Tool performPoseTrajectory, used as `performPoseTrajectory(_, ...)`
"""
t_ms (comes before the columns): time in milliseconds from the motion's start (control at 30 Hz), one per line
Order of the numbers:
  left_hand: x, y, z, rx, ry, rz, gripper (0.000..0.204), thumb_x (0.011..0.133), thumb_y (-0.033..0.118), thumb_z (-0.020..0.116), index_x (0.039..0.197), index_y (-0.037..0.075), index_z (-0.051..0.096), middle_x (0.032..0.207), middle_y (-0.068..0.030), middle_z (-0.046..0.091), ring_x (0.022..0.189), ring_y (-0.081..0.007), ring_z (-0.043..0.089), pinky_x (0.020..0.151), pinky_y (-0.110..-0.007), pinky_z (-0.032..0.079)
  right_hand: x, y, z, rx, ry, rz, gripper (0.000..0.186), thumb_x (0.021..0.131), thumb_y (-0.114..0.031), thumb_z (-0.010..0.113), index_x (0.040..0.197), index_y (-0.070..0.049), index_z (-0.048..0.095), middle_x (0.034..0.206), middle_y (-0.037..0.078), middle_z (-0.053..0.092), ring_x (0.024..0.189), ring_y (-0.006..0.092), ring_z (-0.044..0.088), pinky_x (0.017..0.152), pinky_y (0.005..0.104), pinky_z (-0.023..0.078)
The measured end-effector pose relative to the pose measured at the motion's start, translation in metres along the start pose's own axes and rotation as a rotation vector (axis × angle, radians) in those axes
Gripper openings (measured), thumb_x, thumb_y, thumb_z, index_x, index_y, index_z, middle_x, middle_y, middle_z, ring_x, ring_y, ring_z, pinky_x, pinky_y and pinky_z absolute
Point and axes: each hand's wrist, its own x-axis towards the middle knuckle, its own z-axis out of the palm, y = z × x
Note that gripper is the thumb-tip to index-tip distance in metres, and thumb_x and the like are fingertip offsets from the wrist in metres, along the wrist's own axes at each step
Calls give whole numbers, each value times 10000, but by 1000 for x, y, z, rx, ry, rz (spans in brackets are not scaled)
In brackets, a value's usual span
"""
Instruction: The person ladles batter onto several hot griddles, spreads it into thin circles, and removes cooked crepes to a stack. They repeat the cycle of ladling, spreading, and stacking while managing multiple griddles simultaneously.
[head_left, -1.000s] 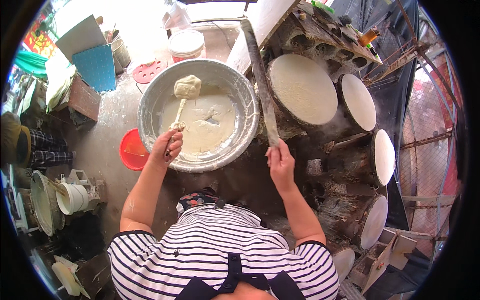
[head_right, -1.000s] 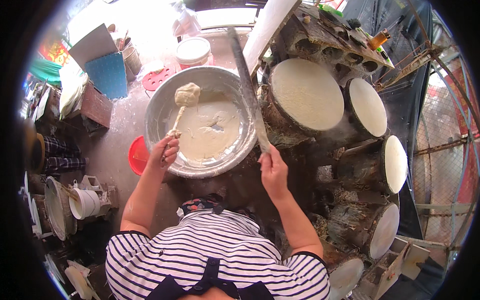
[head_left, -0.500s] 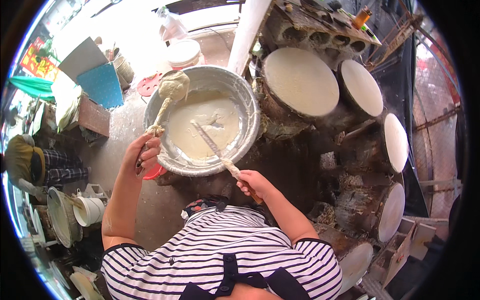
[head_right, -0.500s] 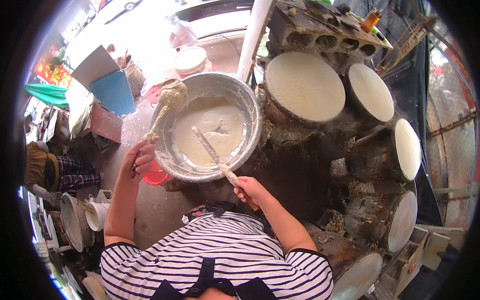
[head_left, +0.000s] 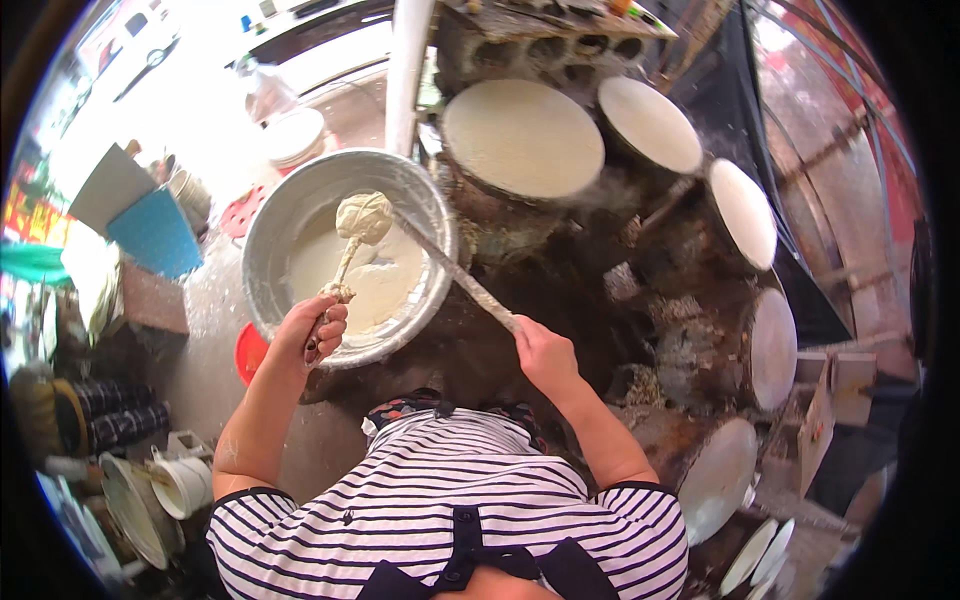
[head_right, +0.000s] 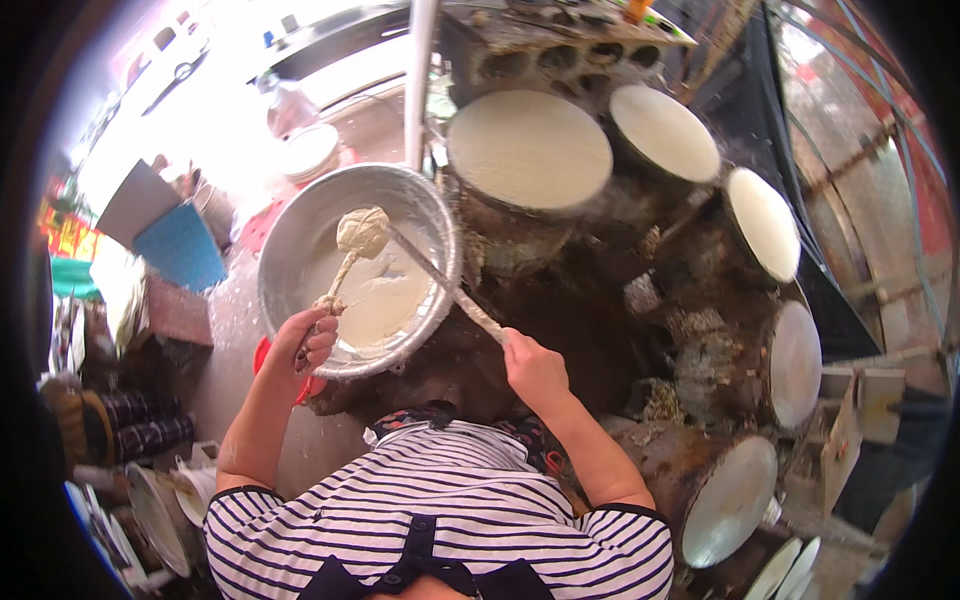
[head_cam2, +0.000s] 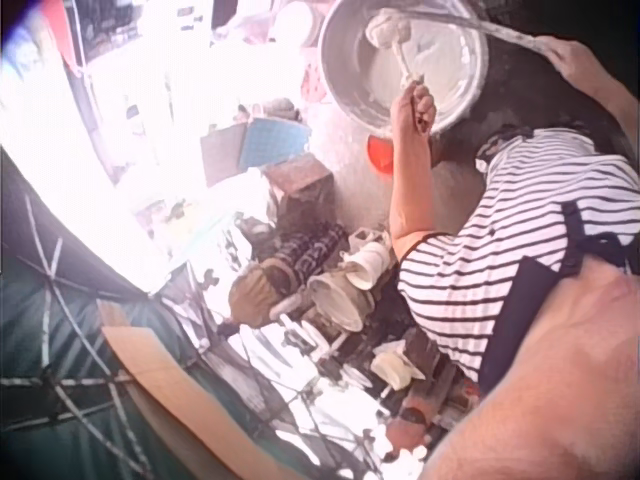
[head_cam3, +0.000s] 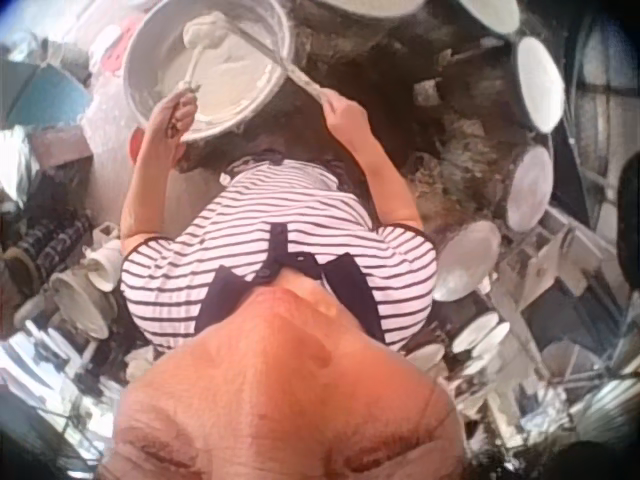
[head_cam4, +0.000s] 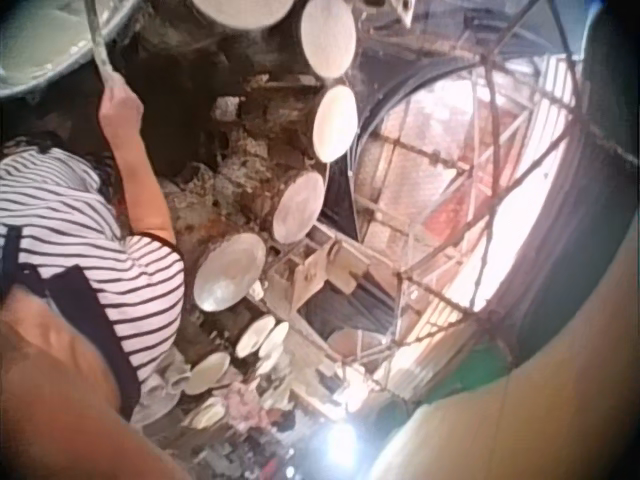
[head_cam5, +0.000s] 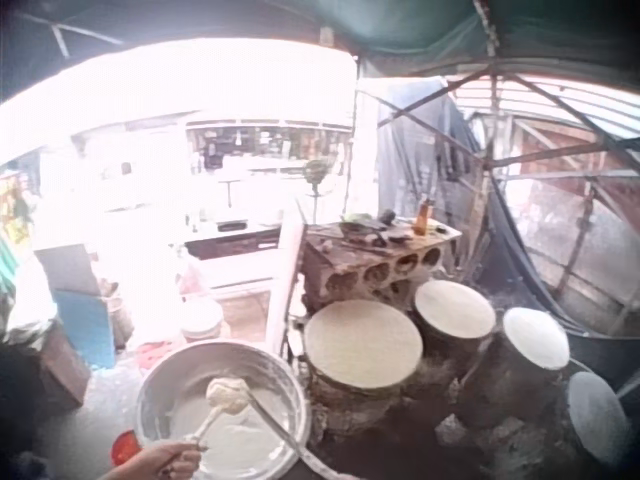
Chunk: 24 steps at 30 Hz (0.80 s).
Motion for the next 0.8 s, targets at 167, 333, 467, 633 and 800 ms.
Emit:
performPoseTrajectory(167, 38, -16, 89, 259, -111, -95, 113, 924, 145, 426, 841, 70, 442, 605, 17, 404, 401, -53, 340, 291, -200, 263, -66, 31, -68, 144, 423, 173, 200, 842, 9, 536, 1039, -23, 551, 719, 102, 572, 573, 232, 585, 519, 304, 474)
performPoseTrajectory(333, 58, -68, 224, 461, -389, -190, 99, 927, 167, 439, 886, 81, 467, 598, 25, 376, 370, -41, 303, 275, -187, 219, -147, 72, -102, 346, 780, 655, 156, 915, -89, 469, 1054, -29, 507, 695, 74, 578, 544, 140, 551, 511, 273, 455)
performPoseTrajectory(467, 90, -121, 316, 570, -620, -357, 154, 933, 175, 426, 1008, 52, 478, 636, 20, 387, 358, -42, 292, 262, -185, 230, -219, 90, -122, 811, 1126, 836, 124, 930, -103, 414, 1012, -34, 476, 689, 21, 517, 504, 71, 464, 453, 223, 409)
performPoseTrajectory(633, 87, -246, 456, 658, -924, -728, 185, 933, 156, 421, 1037, 7, 456, 650, 21, 367, 378, -40, 286, 275, -184, 237, -332, 80, -133, 638, 1672, 957, 96, 919, -89, 399, 992, -42, 441, 710, 22, 503, 515, 74, 473, 444, 218, 420)
performPoseTrajectory(800, 77, -388, 554, 883, -1230, -1184, 177, 935, 166, 428, 1037, 23, 451, 630, 38, 348, 385, -30, 257, 300, -185, 208, -389, 45, -131, 534, 2047, 1126, 72, 931, -112, 396, 977, -59, 411, 727, 23, 501, 494, 87, 493, 441, 228, 446)
